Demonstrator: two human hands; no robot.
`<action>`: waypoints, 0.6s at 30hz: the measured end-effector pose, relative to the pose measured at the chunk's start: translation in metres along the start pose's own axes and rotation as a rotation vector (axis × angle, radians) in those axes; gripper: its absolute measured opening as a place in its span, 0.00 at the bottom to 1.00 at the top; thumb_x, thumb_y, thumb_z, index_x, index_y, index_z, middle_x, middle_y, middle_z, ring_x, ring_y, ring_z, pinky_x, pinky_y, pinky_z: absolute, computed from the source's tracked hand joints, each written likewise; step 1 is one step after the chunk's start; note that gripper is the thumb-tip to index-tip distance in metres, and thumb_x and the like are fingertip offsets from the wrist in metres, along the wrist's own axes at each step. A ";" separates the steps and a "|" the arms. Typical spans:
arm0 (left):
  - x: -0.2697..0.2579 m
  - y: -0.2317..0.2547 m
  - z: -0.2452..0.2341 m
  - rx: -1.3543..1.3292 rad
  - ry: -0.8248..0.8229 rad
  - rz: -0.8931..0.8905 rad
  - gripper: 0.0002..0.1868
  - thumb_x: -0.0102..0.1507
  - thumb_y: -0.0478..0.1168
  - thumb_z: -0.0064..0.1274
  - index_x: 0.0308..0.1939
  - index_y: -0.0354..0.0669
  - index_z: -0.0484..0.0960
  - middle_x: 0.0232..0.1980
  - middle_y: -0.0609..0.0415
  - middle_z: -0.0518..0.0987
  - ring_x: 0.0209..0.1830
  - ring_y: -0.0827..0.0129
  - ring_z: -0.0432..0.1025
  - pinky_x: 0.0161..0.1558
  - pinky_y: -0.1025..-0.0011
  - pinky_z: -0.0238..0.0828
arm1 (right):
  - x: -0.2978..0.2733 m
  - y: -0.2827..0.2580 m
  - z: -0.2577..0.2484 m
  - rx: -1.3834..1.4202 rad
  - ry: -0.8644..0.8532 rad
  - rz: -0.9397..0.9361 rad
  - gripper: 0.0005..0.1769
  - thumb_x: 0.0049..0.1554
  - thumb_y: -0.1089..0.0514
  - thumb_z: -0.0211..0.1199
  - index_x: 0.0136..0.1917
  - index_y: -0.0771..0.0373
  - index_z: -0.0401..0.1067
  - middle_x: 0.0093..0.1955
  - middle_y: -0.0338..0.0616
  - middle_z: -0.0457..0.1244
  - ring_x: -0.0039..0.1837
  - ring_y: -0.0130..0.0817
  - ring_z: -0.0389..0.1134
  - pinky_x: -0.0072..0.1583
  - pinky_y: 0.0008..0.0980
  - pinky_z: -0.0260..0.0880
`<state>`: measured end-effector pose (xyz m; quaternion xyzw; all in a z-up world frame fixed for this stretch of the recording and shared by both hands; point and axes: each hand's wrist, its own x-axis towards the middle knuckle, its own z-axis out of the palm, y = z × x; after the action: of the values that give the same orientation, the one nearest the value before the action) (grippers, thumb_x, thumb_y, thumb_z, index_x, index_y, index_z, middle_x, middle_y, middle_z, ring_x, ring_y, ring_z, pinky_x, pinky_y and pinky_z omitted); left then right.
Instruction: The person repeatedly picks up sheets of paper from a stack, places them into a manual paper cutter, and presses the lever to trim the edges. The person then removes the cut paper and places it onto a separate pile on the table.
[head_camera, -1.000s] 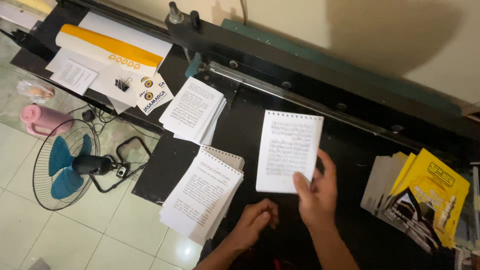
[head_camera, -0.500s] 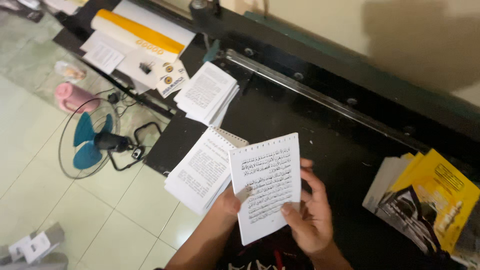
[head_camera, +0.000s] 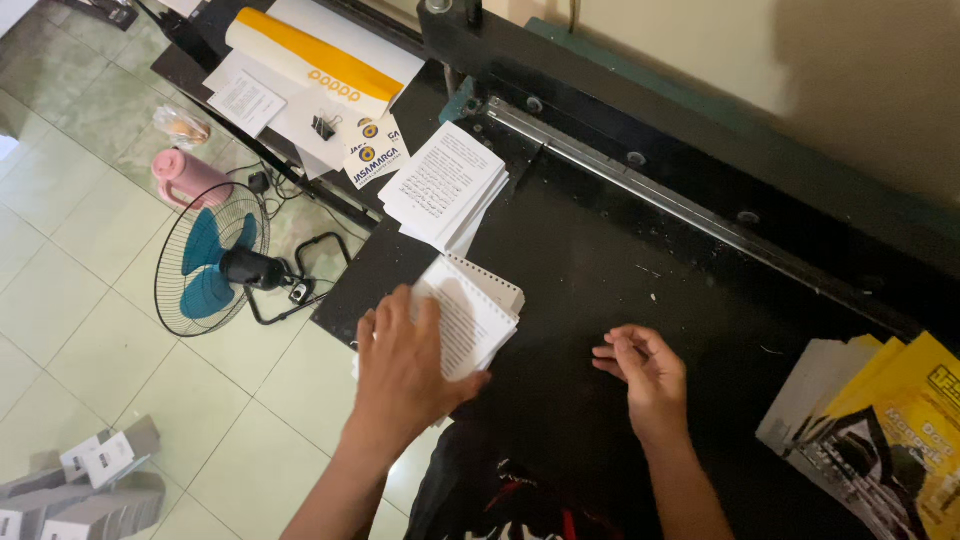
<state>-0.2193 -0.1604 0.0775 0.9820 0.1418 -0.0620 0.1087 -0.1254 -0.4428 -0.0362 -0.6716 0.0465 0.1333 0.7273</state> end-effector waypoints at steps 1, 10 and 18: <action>0.003 0.005 -0.014 0.001 -0.007 0.003 0.59 0.45 0.74 0.74 0.64 0.40 0.66 0.74 0.33 0.59 0.72 0.40 0.56 0.68 0.41 0.50 | 0.002 -0.001 0.002 0.000 0.005 0.006 0.11 0.63 0.59 0.59 0.54 0.68 0.72 0.52 0.54 0.67 0.49 0.45 0.74 0.53 0.43 0.80; 0.088 -0.060 -0.067 -0.437 0.153 0.176 0.37 0.48 0.40 0.74 0.56 0.28 0.73 0.58 0.24 0.75 0.55 0.24 0.72 0.55 0.32 0.67 | 0.080 0.019 0.043 -0.122 -0.076 -0.097 0.15 0.63 0.63 0.63 0.61 0.74 0.72 0.53 0.62 0.69 0.54 0.47 0.73 0.57 0.47 0.76; 0.289 -0.148 0.048 -0.582 0.084 -0.076 0.32 0.63 0.60 0.61 0.62 0.41 0.79 0.57 0.43 0.82 0.57 0.51 0.78 0.59 0.52 0.73 | 0.150 -0.006 0.162 -0.554 -0.515 -0.601 0.26 0.58 0.63 0.64 0.70 0.65 0.71 0.62 0.66 0.67 0.57 0.63 0.72 0.52 0.55 0.75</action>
<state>0.0087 0.0434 -0.0420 0.9051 0.1946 0.0182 0.3775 0.0016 -0.2634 -0.0522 -0.7688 -0.3686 0.0866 0.5154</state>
